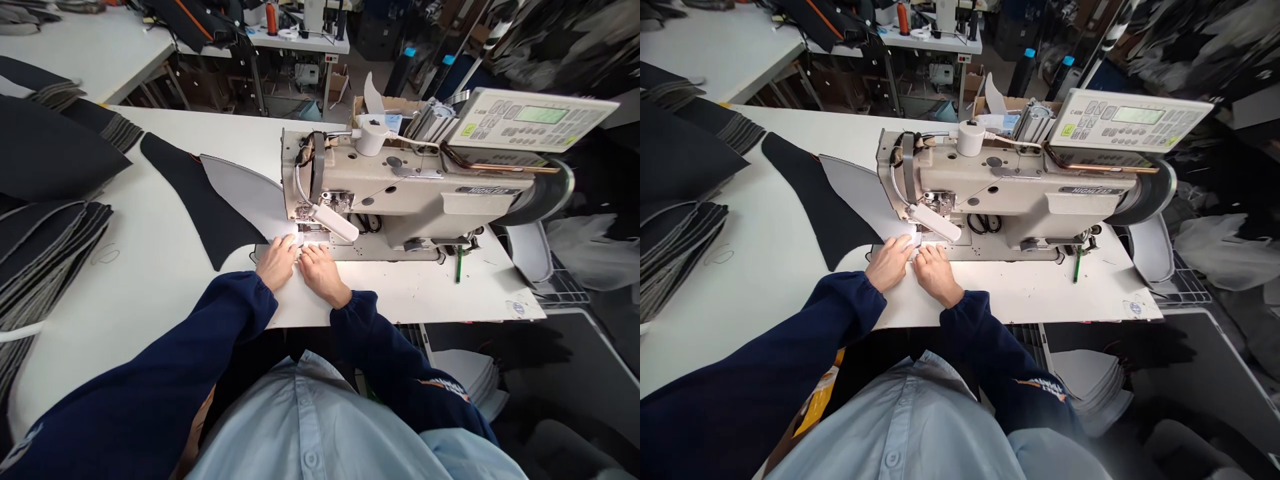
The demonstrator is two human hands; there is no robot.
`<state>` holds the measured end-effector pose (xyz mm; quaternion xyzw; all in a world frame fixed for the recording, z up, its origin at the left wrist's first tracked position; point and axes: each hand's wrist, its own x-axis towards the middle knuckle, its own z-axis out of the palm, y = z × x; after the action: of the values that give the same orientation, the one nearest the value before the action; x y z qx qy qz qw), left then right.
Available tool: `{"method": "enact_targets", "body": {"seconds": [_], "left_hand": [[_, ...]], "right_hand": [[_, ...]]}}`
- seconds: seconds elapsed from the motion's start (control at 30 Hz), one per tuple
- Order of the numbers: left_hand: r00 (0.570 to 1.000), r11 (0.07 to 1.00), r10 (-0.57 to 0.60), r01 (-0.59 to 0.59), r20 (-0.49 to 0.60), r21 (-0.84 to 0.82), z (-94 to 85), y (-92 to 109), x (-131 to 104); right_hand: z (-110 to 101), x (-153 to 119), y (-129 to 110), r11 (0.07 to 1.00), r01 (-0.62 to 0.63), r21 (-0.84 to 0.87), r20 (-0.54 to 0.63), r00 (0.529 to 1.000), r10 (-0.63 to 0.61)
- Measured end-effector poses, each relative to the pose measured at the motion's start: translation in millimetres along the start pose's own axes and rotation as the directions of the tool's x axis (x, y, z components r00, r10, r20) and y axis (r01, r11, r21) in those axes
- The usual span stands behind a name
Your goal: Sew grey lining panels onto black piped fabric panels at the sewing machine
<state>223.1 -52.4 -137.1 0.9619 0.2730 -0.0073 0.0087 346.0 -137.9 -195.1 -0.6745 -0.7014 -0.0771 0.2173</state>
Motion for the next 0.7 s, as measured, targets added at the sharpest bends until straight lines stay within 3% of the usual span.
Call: {"method": "enact_targets", "body": {"seconds": [0.23,0.47,0.7], "left_hand": [[0.998,1.0,-0.009,0.008,0.055,0.027,3.1,13,-2],[0.998,0.998,0.007,-0.01,0.055,0.064,8.2,13,-5],[0.999,0.999,0.024,-0.025,0.026,0.032,16.4,3,-6]], "right_hand": [[-8,-8,5,0.991,-0.112,0.076,-0.05,0.992,0.116],[-10,8,4,0.999,0.042,-0.018,0.057,0.998,-0.041],[-6,7,3,0.999,0.049,-0.019,0.124,0.991,-0.047]]}}
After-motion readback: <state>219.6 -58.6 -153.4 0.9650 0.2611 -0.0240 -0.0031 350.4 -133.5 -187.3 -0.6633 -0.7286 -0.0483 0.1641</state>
